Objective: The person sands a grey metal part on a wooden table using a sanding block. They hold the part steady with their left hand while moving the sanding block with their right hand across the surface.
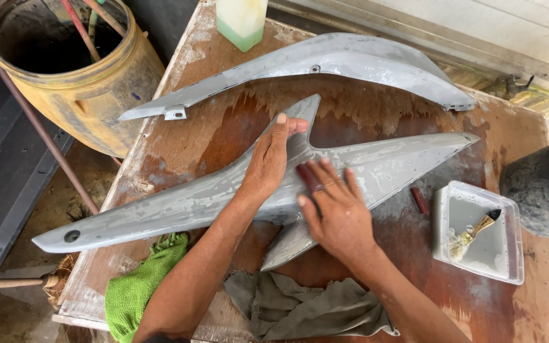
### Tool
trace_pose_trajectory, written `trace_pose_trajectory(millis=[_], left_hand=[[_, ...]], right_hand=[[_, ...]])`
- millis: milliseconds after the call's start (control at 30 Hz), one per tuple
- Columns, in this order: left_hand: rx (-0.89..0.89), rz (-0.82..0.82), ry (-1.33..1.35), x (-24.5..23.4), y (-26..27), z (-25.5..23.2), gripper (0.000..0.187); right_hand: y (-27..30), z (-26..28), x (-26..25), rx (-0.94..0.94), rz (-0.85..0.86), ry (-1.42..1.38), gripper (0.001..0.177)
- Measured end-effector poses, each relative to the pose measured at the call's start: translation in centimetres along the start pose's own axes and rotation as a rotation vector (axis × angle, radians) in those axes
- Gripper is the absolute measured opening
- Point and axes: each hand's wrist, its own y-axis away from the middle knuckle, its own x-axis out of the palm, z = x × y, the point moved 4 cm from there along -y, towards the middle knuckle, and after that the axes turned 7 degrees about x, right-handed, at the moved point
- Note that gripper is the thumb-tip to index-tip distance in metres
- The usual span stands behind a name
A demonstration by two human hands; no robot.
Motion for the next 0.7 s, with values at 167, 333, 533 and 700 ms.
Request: trace_pose_trajectory(millis=[167, 333, 533, 700], left_hand=[[0.000, -0.014, 0.011, -0.1, 0.1, -0.5, 0.062], [0.006, 0.000, -0.008, 0.0, 0.1, -0.7, 0.062], [0.015, -0.017, -0.010, -0.1, 0.3, -0.8, 0.061], [0.029, -0.004, -0.038, -0.1, 0.2, -0.5, 0.060]], right_hand=[[-0.5, -1.0, -2.1, 0.084, -0.037, 0.014, 0.043], [-0.9, -0.3, -2.0, -0.029, -0.009, -0.011, 0.044], [-2.0, -0.5, -2.3, 0.050, -0.039, 0.005, 0.045], [-2.1, -0.4, -1.0, -0.027, 0.059, 0.038, 0.046]])
